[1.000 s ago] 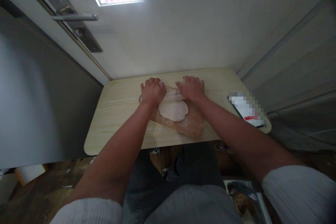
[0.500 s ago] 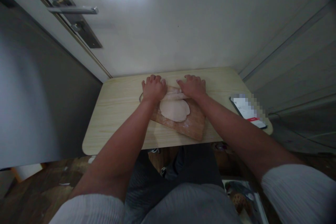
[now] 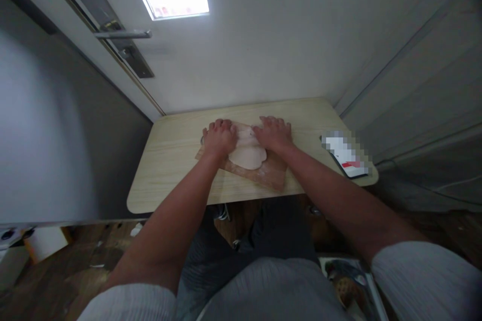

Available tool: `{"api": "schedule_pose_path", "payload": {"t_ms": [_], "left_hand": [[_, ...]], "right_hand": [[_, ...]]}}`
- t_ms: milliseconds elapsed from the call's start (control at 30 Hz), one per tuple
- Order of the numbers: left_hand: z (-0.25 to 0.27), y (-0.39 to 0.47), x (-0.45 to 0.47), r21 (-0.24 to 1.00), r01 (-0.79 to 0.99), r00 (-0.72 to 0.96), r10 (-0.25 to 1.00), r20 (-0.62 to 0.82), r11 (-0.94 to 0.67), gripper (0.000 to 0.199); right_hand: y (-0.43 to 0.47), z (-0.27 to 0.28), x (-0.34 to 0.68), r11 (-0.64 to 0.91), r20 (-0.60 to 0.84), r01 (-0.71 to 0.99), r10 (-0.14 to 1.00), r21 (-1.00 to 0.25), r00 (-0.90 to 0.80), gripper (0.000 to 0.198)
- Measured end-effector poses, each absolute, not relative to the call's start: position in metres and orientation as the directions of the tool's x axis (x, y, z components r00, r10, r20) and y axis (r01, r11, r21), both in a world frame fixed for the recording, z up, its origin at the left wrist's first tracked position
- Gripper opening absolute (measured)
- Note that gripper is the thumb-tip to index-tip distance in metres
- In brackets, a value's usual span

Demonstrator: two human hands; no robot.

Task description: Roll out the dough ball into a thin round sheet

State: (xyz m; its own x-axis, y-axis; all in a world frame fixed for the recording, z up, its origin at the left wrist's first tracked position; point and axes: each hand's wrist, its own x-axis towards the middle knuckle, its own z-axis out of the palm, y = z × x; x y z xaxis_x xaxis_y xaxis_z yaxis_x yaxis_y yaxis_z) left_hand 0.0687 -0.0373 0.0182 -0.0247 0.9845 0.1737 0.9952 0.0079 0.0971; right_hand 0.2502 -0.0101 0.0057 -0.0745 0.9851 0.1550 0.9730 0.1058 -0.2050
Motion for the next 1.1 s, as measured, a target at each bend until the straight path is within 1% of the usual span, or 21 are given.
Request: {"api": "schedule_pose_path", "payload": {"t_ms": [300,500,800,900,1100], "left_hand": [[0.014,-0.080,0.080,0.062,0.998,-0.034,0.960,0.279,0.017,0.047],[0.013,-0.106,0.083,0.057,0.998,0.009,0.953,0.302,-0.028,0.053],[0.008,-0.130,0.087,0.087,0.996,-0.008,0.956,0.294,-0.018,0.059],[0.008,-0.130,0.088,0.104,0.994,-0.015,0.958,0.286,-0.015,0.060],[0.007,-0.122,0.086,0.120,0.993,-0.015,0.953,0.303,-0.022,0.059]], "right_hand": [[-0.057,0.012,0.255,0.117,0.217,0.976,0.973,-0.183,-0.076,0.051],[-0.084,0.009,0.263,0.149,0.279,0.974,0.955,-0.170,-0.097,0.052],[-0.107,-0.006,0.266,0.100,0.258,0.969,0.965,-0.226,-0.040,0.064],[-0.107,-0.007,0.265,0.090,0.249,0.968,0.968,-0.236,-0.030,0.065],[-0.101,-0.007,0.262,0.089,0.293,0.972,0.956,-0.216,-0.023,0.064]]}}
